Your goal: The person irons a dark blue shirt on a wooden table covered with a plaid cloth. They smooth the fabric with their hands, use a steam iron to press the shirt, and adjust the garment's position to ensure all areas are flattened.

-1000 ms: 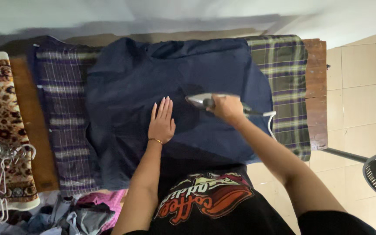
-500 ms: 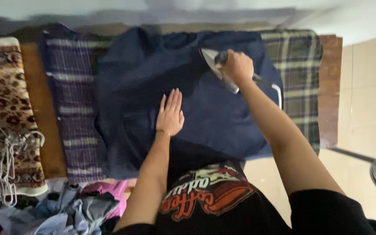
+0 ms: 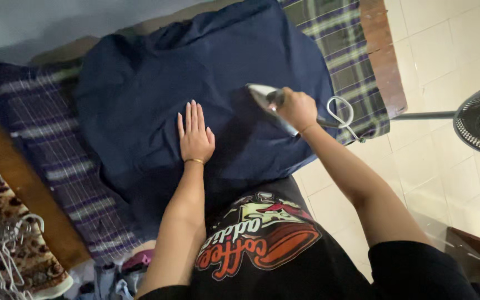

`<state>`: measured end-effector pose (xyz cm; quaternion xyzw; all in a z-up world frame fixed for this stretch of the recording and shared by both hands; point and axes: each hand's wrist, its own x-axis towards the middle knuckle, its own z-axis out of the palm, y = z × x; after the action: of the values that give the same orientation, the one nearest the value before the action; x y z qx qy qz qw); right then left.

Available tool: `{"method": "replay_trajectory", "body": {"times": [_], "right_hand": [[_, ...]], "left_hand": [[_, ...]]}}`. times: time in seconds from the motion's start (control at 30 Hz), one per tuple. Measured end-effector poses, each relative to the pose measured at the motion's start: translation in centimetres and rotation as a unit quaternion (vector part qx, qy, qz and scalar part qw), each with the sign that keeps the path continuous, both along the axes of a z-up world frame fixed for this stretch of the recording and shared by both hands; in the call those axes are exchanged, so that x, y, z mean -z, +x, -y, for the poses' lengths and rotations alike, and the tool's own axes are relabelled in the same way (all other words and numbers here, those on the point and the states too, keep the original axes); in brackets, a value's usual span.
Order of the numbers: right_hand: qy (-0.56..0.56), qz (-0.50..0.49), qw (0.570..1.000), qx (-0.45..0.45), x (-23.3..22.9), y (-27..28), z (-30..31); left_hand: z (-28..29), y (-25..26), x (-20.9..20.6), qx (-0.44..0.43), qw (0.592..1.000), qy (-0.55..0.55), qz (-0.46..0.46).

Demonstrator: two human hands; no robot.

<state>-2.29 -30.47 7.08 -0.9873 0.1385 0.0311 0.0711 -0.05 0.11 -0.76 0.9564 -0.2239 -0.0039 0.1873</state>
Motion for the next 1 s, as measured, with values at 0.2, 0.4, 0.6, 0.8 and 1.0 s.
{"method": "replay_trajectory", "body": {"times": [0.2, 0.4, 0.6, 0.8, 1.0], "right_hand": [[0.043, 0.037, 0.978, 0.202, -0.5, 2.4, 4.4], [-0.011, -0.016, 0.999, 0.042, 0.0, 1.5, 0.2], [0.014, 0.007, 0.989, -0.150, 0.5, 4.8, 0.1], [-0.015, 0.039, 0.988, -0.146, 1.0, 11.2, 3.0], [-0.053, 0.031, 0.995, -0.079, 0.9, 16.7, 7.0]], "left_hand": [[-0.3, -0.2, 0.2, -0.005, 1.000, -0.009, 0.021], [-0.3, -0.1, -0.3, -0.006, 1.000, -0.006, 0.010], [-0.1, -0.1, -0.6, -0.006, 1.000, 0.026, -0.004], [0.2, 0.2, -0.9, -0.007, 0.998, 0.054, -0.021], [0.3, 0.2, -0.6, -0.010, 0.998, 0.064, -0.026]]}}
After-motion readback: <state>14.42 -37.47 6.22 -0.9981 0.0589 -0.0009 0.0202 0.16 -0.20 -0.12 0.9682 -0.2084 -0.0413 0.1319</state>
